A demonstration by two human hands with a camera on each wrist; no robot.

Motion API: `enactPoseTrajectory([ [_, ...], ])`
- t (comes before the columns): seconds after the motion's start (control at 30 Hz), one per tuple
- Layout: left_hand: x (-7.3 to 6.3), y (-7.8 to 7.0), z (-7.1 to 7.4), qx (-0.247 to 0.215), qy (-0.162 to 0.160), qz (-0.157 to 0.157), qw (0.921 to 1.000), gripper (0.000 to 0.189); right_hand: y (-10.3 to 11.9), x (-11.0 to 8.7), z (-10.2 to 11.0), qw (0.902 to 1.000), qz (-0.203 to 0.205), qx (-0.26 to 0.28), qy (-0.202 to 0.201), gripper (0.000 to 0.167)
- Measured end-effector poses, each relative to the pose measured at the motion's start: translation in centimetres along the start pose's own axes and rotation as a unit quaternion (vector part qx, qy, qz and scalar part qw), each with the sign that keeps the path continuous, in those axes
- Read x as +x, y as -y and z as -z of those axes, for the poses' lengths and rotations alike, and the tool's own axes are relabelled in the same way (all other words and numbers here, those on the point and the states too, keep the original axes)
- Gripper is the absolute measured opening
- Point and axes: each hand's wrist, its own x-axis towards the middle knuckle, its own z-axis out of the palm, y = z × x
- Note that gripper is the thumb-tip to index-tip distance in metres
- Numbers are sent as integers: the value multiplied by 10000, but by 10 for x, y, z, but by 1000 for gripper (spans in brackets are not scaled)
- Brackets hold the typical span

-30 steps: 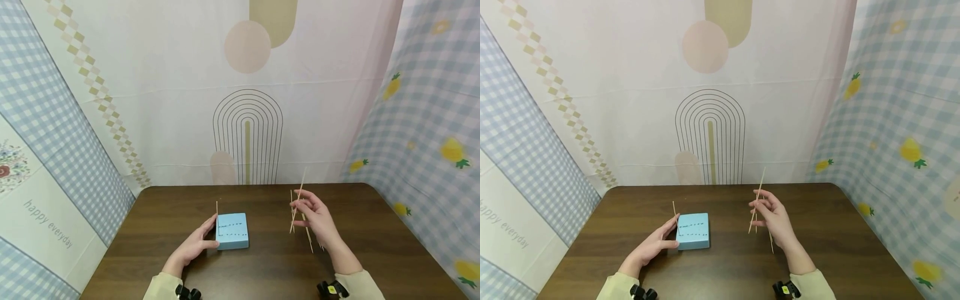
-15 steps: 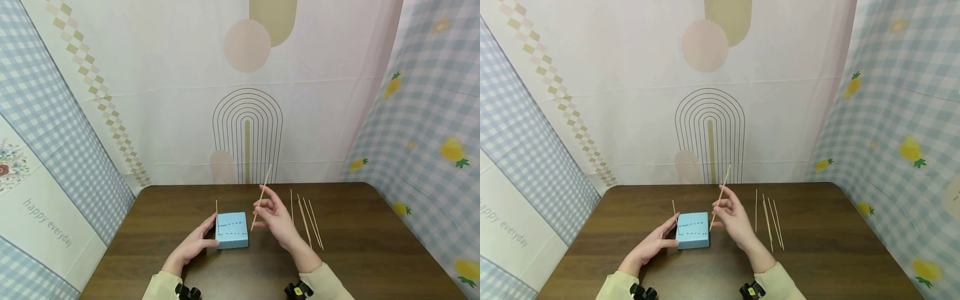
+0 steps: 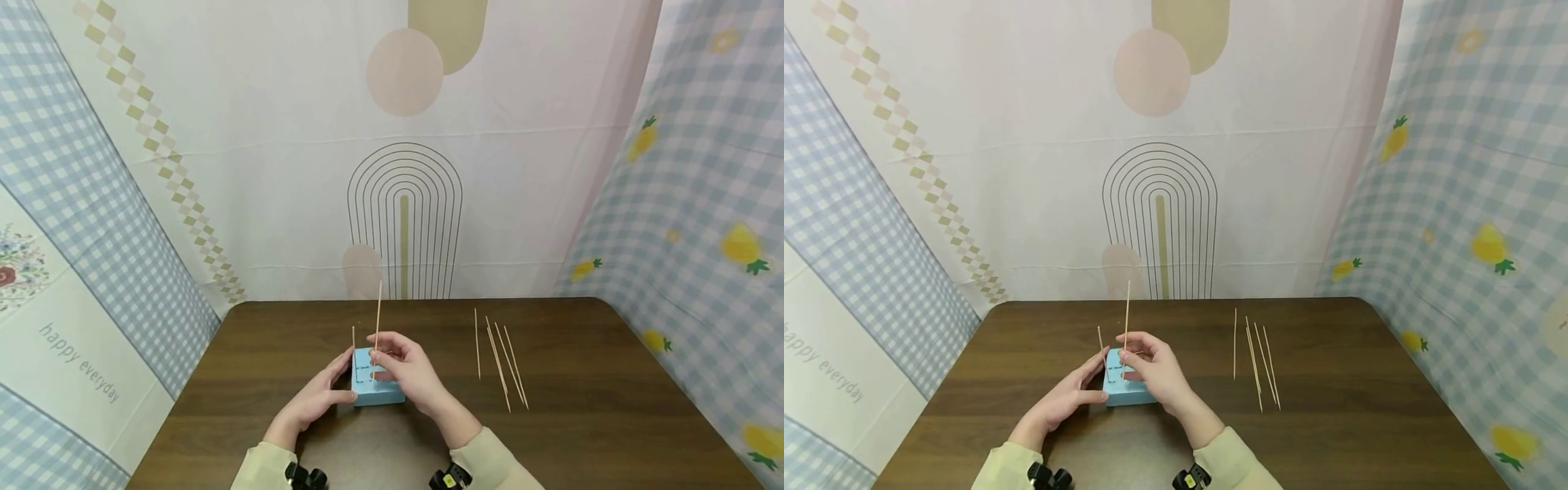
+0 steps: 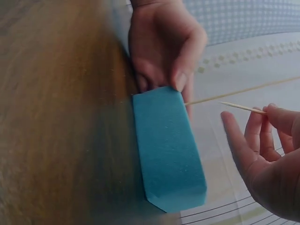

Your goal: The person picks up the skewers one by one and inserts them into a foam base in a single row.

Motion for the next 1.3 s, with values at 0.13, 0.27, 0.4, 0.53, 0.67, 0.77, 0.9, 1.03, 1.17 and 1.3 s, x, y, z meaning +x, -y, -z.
enactPoseTrajectory([
  [0.13,0,-2,0,-29,12,-6,10000,94,-8,2,-3,9997,-77,-233,-14,33],
  [0.27,1,-1,0,-17,-24,14,10000,95,-14,4,-5,9995,-76,-284,-90,28],
  [0.4,0,2,0,73,-73,-220,9997,95,-17,4,-8,9991,-55,-398,-122,20],
  [0.53,1,7,1,96,-131,-362,9992,93,-17,5,-10,9987,11,-488,-131,17],
  [0.67,6,13,3,-65,-73,-26,9999,96,-18,4,-11,9987,41,-497,-95,18],
  [0.77,6,9,2,-139,2,143,9998,97,-18,4,-11,9986,102,-525,-20,17],
  [0.9,4,-1,1,-121,44,117,9998,96,-19,5,-12,9982,191,-561,51,17],
  [1.03,4,-1,1,-107,22,125,9999,96,-18,5,-13,9981,212,-584,49,19],
  [1.17,3,-1,1,-118,2,75,9999,96,-19,5,-12,9977,145,-651,69,20],
  [1.3,0,5,2,-26,-15,-260,9997,95,-20,6,-12,9966,115,-807,140,19],
])
